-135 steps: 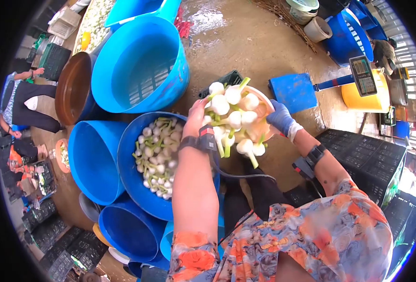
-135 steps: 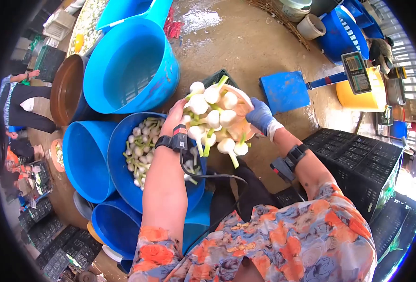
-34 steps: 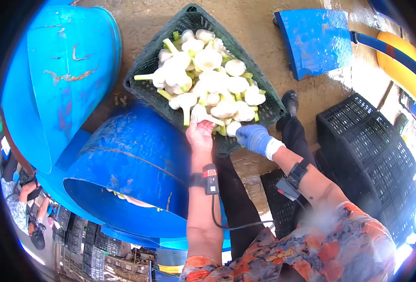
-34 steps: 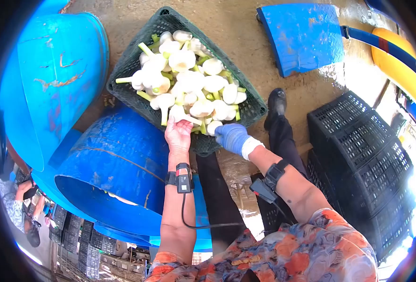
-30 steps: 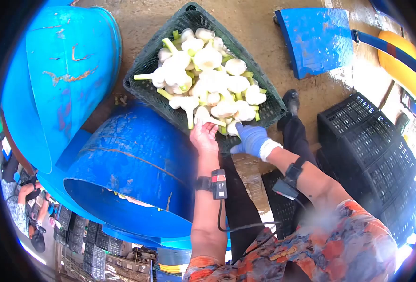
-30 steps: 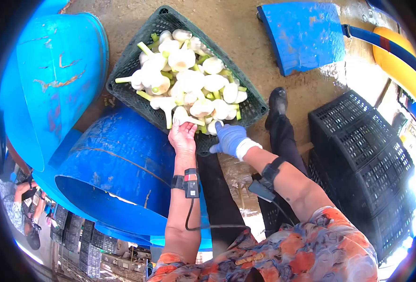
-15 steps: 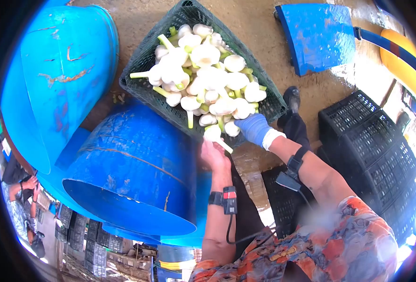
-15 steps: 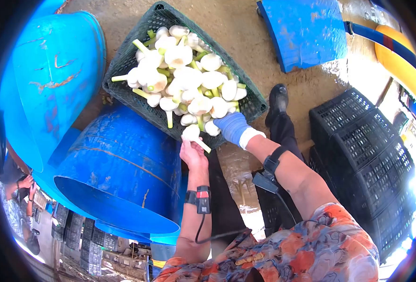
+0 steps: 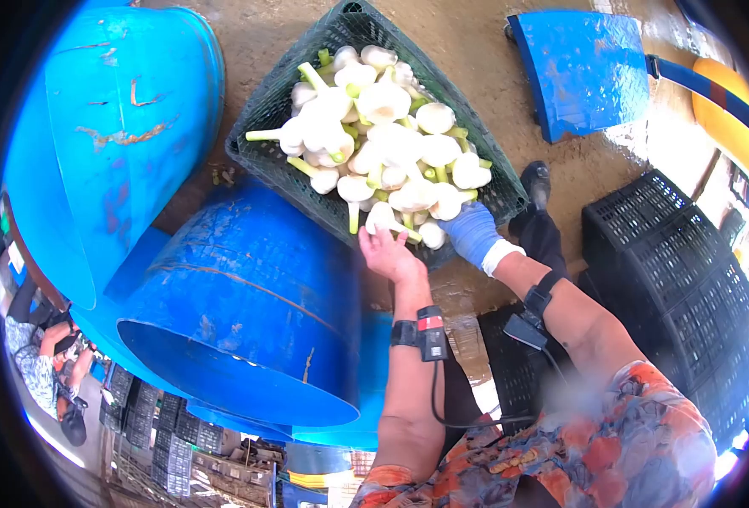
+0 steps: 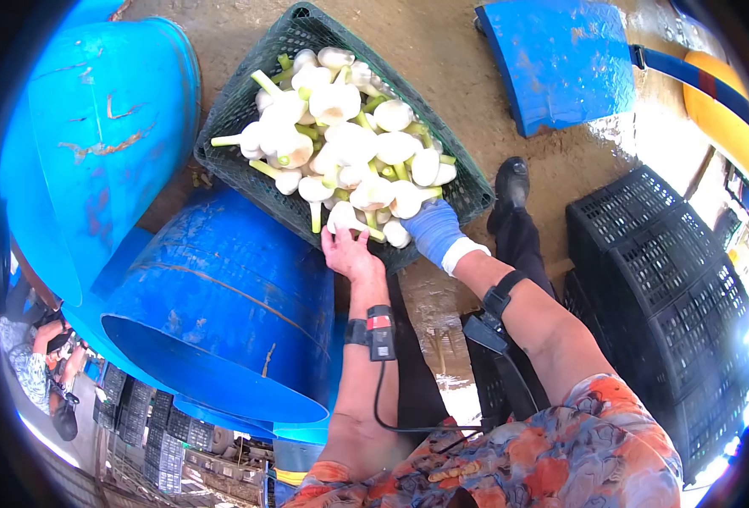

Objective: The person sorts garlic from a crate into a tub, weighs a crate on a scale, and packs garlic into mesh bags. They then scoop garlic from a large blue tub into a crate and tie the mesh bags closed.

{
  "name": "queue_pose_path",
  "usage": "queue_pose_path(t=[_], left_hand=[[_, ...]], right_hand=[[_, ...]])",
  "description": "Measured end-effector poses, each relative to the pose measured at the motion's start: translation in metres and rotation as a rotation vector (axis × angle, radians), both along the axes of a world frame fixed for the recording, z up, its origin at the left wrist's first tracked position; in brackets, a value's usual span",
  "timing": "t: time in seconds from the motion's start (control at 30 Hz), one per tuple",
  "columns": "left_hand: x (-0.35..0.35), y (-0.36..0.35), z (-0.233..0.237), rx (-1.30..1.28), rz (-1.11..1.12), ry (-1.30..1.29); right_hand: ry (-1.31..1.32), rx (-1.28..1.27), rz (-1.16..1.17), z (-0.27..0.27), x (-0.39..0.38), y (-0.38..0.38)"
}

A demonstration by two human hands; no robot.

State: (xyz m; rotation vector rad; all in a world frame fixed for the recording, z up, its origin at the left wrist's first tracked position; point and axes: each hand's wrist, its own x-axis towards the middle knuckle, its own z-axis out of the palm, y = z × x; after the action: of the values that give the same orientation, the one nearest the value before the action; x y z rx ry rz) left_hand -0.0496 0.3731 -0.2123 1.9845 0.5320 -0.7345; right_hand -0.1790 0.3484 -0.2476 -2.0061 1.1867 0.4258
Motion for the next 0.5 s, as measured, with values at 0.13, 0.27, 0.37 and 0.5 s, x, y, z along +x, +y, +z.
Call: queue_pose_path(t=[0.13, 0.27, 0.37, 0.5], left_hand=[[0.002, 0.005, -0.012, -0.091, -0.017, -0.033], [0.007, 0.0, -0.011, -0.122, 0.144, 0.016], [0.008, 0.005, 0.001, -0.053, 0.402, 0.185], [0.013, -0.006, 0.056, -0.022, -0.055, -0.171]], right_hand=[[-0.044, -0.048, 0.036, -0.005, -0.003, 0.003], [-0.063, -0.042, -0.022, -0.006, -0.004, 0.006], [-0.031, -0.033, -0.005, 0.009, -0.007, 0.005], [-0.084, -0.191, -0.042, 0.05, -0.016, 0.001]])
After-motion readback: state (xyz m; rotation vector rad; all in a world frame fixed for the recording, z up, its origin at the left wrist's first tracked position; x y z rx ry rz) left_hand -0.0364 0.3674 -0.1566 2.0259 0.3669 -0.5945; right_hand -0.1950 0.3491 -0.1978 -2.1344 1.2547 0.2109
